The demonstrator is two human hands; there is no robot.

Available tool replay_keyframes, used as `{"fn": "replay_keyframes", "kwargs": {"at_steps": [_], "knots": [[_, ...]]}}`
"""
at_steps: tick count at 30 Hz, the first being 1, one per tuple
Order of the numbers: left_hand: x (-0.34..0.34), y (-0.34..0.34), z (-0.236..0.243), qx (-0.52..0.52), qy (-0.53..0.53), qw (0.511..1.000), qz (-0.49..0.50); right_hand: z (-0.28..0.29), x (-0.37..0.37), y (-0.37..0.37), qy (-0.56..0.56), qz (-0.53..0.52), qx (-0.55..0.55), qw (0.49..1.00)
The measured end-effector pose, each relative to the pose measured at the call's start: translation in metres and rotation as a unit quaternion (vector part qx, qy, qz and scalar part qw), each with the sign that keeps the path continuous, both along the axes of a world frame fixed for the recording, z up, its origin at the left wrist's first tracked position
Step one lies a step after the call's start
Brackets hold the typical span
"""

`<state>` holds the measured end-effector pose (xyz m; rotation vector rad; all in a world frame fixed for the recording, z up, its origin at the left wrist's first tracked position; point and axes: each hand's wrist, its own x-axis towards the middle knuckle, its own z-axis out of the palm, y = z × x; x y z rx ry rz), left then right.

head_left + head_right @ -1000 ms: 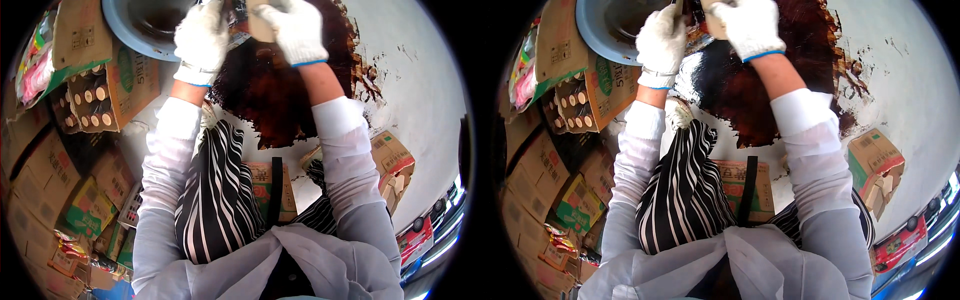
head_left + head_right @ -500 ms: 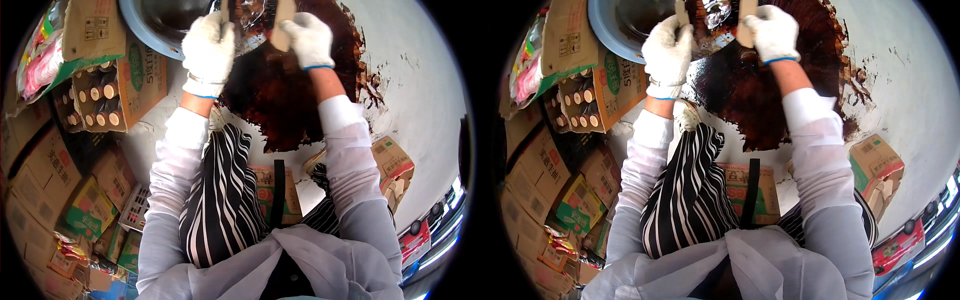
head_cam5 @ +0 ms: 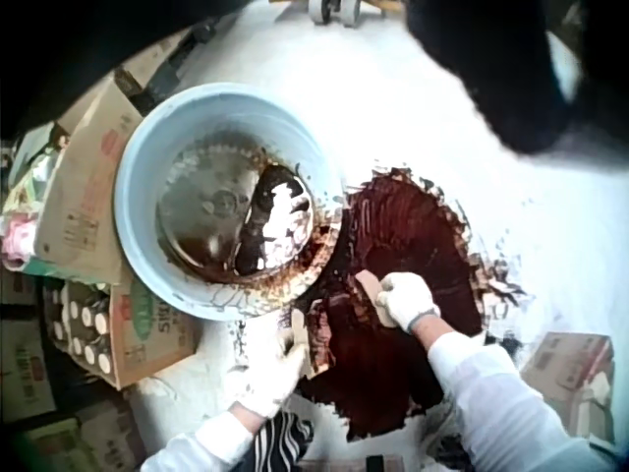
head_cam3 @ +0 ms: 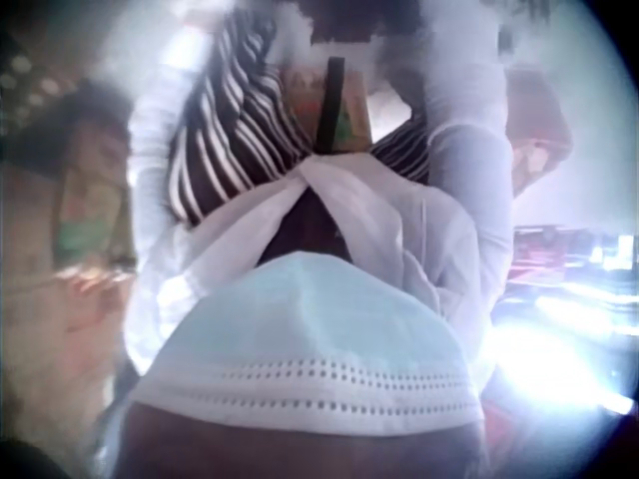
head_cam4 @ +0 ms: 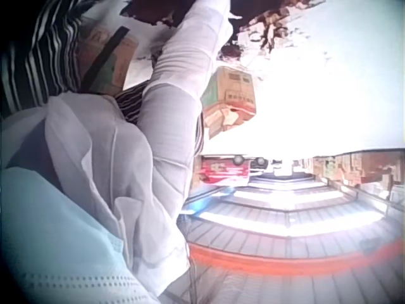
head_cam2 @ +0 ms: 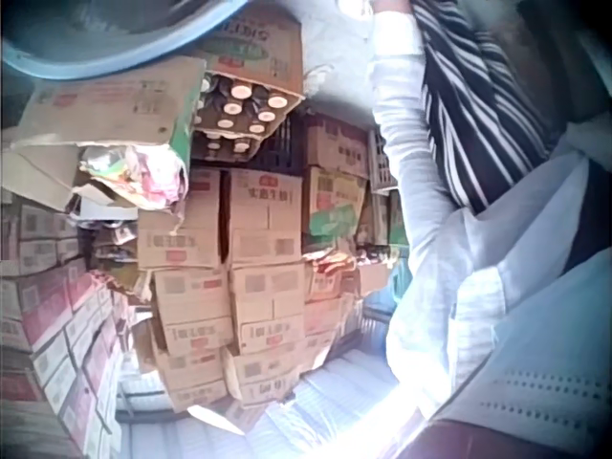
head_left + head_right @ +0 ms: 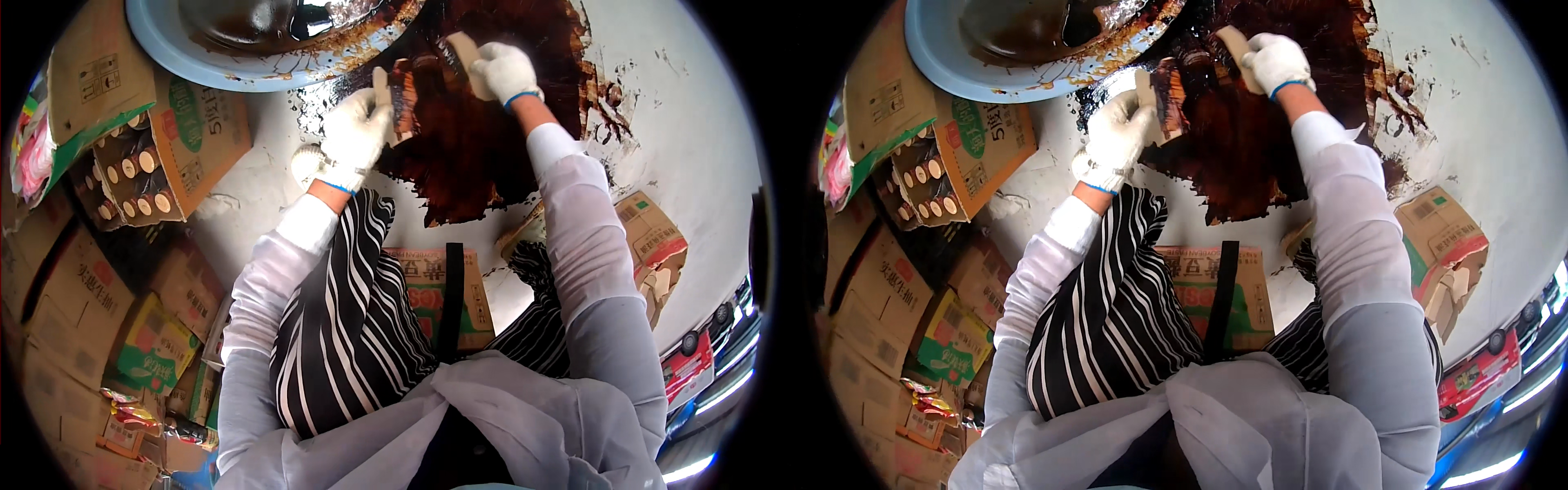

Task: The person uses scrap material to scoop a large spill of dark liquid into a bucket while sitting on the floor, then carries the bucket outside to dispose of the liquid down a drain.

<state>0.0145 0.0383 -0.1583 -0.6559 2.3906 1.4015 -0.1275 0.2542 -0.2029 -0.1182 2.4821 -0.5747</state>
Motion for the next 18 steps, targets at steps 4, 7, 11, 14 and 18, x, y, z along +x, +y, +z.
{"fn": "replay_keyframes", "kwargs": {"at_steps": [4,7,11,14,18], "knots": [[0.006,-0.011,-0.036,-0.045,0.001,0.999,0.012,0.012,0.025,0.006,0.008,-0.005,-0.017,1.000],[-0.002,-0.014,-0.043,-0.096,-0.014,0.995,-0.004,0.011,0.030,0.056,-0.005,-0.161,0.004,0.987],[-0.009,-0.007,-0.056,-0.133,0.045,0.990,-0.006,-0.009,0.072,0.073,0.031,-0.270,0.002,0.962],[-0.016,0.004,-0.051,-0.090,0.032,0.995,-0.009,-0.027,0.084,0.043,0.064,-0.247,-0.011,0.967],[-0.019,0.009,-0.051,-0.079,0.034,0.996,-0.010,-0.027,0.083,-0.002,0.010,-0.293,-0.088,0.952]]}}
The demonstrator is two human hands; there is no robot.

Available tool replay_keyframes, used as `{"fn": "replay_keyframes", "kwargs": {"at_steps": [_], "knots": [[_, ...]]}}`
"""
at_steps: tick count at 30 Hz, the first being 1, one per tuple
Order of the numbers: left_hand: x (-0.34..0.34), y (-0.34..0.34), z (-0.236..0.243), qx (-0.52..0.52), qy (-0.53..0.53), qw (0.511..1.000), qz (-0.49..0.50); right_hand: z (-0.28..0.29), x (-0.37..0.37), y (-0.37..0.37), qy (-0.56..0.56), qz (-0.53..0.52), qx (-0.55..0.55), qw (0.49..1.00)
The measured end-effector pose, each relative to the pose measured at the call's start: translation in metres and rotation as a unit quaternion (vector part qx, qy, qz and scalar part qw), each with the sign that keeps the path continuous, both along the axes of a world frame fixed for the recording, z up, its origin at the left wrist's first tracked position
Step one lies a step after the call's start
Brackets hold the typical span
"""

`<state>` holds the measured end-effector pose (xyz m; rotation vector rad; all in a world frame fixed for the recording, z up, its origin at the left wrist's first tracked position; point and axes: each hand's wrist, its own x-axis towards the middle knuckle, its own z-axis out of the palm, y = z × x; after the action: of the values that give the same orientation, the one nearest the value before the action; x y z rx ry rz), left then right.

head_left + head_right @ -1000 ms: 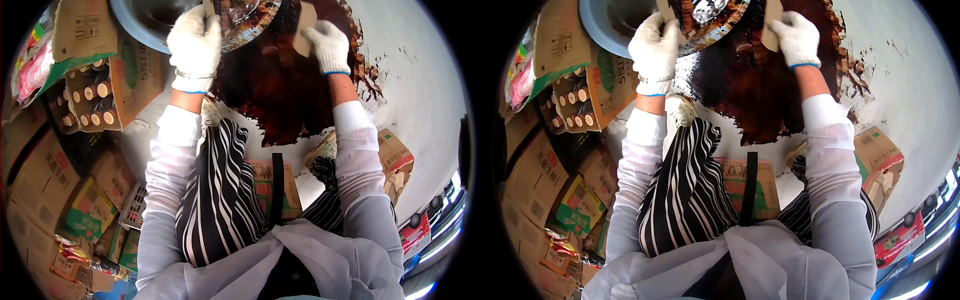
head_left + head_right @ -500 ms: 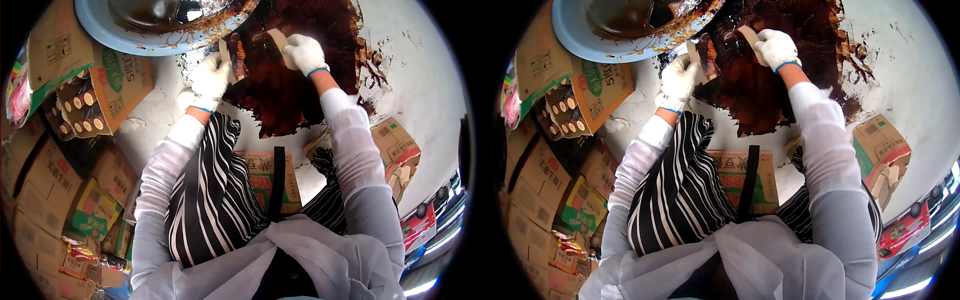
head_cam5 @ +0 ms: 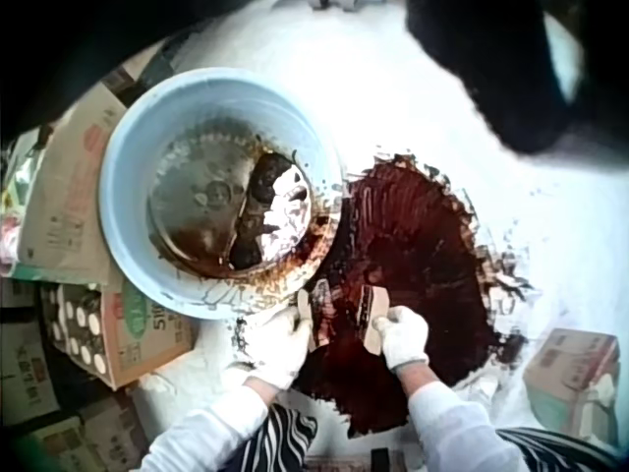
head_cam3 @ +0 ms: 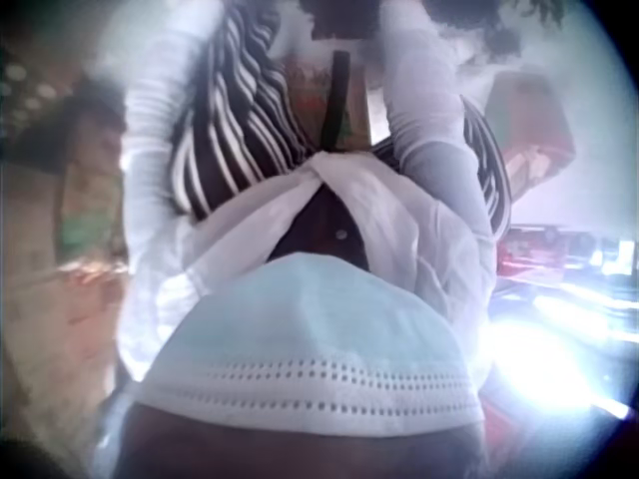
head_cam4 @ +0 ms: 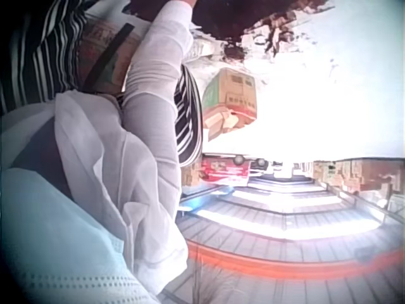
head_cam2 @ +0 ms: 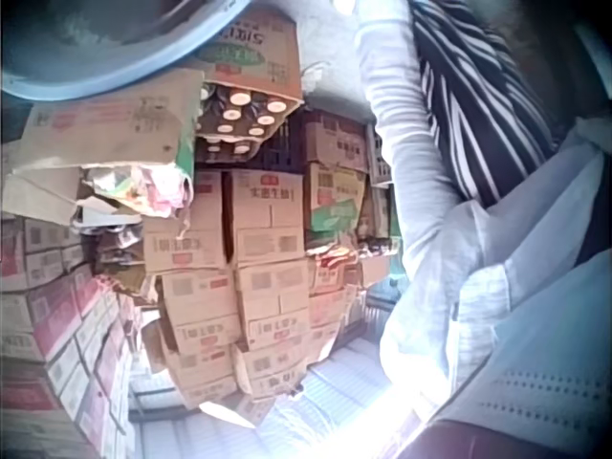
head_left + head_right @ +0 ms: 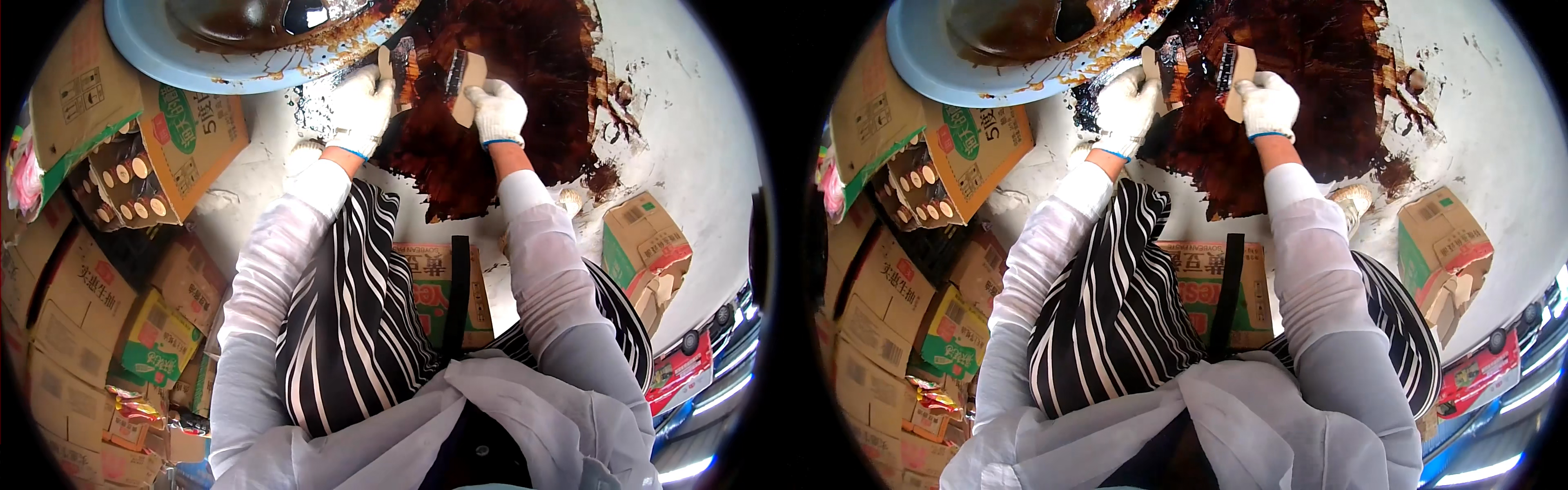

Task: The person uses scrap material to scoop a large spill of dark liquid into a bucket while sitting on the floor, then carries the bucket outside to dispose of the liquid down a drain.

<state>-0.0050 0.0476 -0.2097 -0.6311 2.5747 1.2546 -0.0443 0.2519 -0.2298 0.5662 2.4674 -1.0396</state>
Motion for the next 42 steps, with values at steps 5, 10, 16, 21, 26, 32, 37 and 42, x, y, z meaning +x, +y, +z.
{"fn": "replay_keyframes", "kwargs": {"at_steps": [5,10,16,21,26,32,37,42], "knots": [[0.000,0.004,-0.011,0.003,0.028,1.000,0.005,-0.002,0.001,-0.024,0.002,0.017,-0.011,1.000],[-0.002,0.005,-0.014,-0.002,0.020,1.000,-0.012,-0.004,0.001,-0.037,-0.004,0.043,-0.030,0.999],[-0.002,0.013,0.021,0.097,0.024,0.995,0.017,0.032,-0.003,-0.037,0.004,0.070,-0.051,0.996],[-0.031,-0.004,0.112,0.117,0.104,0.988,0.002,0.111,-0.037,-0.048,0.206,0.160,-0.087,0.962],[-0.065,-0.047,0.122,-0.237,0.344,0.908,-0.038,0.170,-0.084,-0.089,0.216,0.157,-0.104,0.958],[-0.069,-0.049,0.136,-0.224,0.325,0.918,-0.025,0.128,-0.093,-0.105,0.256,0.219,0.012,0.942],[-0.068,-0.072,0.120,-0.149,0.303,0.939,0.066,0.115,-0.095,-0.051,0.127,0.173,-0.003,0.977],[-0.061,-0.081,0.114,-0.048,0.240,0.962,0.123,0.119,-0.078,-0.031,0.010,0.028,-0.129,0.991]]}}
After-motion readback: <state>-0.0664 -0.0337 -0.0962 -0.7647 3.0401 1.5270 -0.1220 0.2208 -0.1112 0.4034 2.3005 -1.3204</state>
